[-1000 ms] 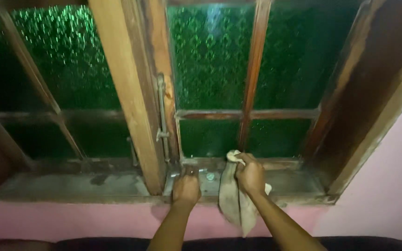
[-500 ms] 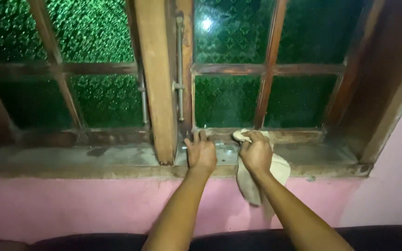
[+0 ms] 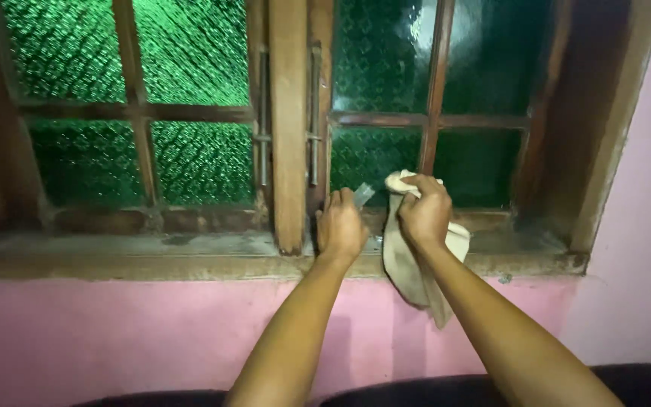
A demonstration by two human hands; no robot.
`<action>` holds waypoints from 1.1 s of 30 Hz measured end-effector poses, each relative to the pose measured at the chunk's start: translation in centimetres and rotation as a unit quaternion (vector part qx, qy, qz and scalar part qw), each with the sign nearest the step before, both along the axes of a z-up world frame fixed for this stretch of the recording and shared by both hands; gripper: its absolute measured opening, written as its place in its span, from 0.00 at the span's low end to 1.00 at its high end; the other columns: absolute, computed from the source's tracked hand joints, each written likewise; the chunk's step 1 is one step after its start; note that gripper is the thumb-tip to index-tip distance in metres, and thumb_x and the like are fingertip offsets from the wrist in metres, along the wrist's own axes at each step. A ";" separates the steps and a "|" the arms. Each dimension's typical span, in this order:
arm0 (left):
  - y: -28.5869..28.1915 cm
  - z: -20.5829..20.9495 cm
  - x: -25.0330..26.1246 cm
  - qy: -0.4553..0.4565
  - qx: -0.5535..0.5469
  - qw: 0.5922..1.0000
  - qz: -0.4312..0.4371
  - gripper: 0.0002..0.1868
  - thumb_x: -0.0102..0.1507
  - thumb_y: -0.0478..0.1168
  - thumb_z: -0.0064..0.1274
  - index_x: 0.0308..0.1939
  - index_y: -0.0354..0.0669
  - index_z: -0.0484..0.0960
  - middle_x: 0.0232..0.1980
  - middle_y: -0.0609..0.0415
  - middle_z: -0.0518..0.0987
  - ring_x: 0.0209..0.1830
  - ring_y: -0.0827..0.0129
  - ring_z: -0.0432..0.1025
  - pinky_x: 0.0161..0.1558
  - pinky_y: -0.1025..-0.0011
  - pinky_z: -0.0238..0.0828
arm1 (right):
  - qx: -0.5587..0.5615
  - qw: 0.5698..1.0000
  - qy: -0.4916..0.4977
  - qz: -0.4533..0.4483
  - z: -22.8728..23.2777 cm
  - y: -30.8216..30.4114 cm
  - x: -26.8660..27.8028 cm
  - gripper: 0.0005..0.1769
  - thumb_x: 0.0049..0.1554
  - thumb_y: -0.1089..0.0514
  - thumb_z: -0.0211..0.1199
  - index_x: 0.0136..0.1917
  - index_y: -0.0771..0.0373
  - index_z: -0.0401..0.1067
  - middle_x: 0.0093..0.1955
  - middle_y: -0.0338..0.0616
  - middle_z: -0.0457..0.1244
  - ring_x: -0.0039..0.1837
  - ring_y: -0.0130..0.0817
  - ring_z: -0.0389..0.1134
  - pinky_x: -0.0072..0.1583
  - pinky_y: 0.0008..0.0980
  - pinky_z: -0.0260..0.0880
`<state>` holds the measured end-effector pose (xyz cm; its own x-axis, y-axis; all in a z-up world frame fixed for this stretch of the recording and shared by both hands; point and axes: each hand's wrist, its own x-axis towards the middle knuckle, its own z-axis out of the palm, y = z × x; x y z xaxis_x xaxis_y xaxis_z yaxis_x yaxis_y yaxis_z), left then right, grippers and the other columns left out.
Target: Clean the glass panes and wooden frame of a window using a cloth.
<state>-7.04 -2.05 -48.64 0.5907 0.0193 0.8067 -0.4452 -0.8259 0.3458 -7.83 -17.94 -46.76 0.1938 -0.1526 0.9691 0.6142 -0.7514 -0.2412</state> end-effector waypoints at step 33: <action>30.0 5.0 -10.2 0.094 0.301 0.915 0.251 0.19 0.64 0.40 0.46 0.57 0.57 0.83 0.64 0.47 0.74 0.71 0.54 0.63 0.72 0.27 0.32 | 0.276 0.728 0.364 0.512 -3.5 32.9 2.1 0.17 0.51 0.71 0.60 0.53 0.66 0.79 0.48 0.46 0.72 0.46 0.36 0.72 0.48 0.35 0.73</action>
